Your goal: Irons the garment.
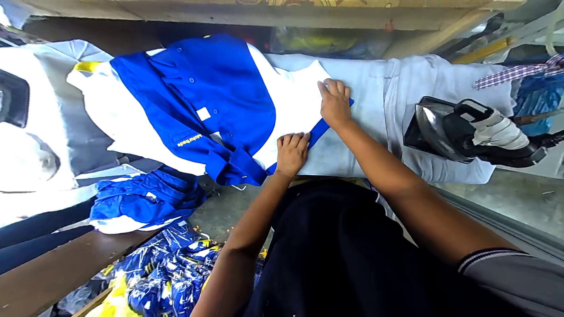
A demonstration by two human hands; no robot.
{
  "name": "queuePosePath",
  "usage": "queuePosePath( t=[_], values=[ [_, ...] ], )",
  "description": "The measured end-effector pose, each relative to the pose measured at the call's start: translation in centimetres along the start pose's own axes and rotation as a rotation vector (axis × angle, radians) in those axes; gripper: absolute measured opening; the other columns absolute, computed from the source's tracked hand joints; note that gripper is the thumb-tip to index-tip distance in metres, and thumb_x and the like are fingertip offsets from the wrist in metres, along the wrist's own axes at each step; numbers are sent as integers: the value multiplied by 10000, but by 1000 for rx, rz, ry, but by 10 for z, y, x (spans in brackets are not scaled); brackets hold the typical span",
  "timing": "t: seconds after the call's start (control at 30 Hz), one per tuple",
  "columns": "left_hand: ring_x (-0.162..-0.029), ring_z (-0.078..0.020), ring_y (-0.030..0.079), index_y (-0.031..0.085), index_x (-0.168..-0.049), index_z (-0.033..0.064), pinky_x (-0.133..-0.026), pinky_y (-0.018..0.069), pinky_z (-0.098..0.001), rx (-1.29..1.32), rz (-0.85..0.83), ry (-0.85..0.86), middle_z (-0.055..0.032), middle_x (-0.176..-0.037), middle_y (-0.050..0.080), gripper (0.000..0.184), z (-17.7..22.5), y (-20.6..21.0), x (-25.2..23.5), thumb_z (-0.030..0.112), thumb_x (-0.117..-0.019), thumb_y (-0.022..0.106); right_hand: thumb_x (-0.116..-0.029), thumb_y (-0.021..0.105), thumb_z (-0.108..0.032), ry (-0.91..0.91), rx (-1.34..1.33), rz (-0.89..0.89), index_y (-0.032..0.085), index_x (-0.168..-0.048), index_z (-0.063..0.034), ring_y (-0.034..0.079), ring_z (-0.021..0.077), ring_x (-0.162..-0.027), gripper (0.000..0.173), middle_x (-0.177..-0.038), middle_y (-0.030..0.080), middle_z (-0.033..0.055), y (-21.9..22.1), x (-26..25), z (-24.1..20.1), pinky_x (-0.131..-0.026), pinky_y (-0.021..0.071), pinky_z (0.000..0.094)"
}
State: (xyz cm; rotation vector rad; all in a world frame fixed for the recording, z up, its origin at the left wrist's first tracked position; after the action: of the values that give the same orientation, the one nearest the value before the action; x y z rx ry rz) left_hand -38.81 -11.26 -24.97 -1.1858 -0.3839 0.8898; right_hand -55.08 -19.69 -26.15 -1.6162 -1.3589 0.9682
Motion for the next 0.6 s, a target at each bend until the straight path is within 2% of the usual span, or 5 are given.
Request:
queuePosePath(
  t=[0.13,0.27,0.33,0.43,0.6],
  values=[
    [-1063,-369,658,726,-1264,160,-929,474,-547,-120,25,12,-150,-1141,705,309,4,9,1,147,-1009,551,-1029,455,-67,-83,57,28,623,-1404,-57,560,414,-1297,411,-1406,614,191,1,2,1,-983,436,581],
    [-1127,-394,635,685,-1317,123,-957,462,-577,-79,-31,1,-179,-1233,672,320,8,1,7,192,-1031,561,-1012,470,-61,-92,75,68,635,-1389,-53,576,409,-1273,411,-1385,628,188,1,4,-2,-976,443,575],
    [-1152,-410,629,695,-1295,104,-955,460,-597,-65,-38,22,-191,-1273,660,310,15,-4,16,189,-1019,584,-1006,474,-52,-93,76,82,644,-1378,-51,581,407,-1269,409,-1379,633,186,-1,4,-2,-973,443,577],
    [-1212,-400,616,697,-1294,74,-995,430,-623,-72,-118,14,-166,-1327,660,323,20,3,32,151,-1008,567,-1010,465,-51,-87,63,57,636,-1389,-52,565,407,-1298,416,-1404,619,187,0,5,-3,-999,431,581],
    [-1227,-363,610,677,-1323,93,-1028,392,-610,-119,-79,-6,-133,-1322,668,348,23,6,32,201,-1034,516,-1005,470,-51,-83,65,42,631,-1397,-54,561,407,-1300,423,-1415,612,185,0,2,-2,-1005,424,583]
  ],
)
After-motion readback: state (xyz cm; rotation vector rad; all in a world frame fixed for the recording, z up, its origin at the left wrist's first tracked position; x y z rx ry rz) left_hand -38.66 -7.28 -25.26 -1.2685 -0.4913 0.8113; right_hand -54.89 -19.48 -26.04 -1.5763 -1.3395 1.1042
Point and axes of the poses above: each hand's wrist, its own x-axis away from the middle knuckle, its own y-axis out of the palm, z = x × y, the point moved 9 cm from there along -x, towards the middle knuckle
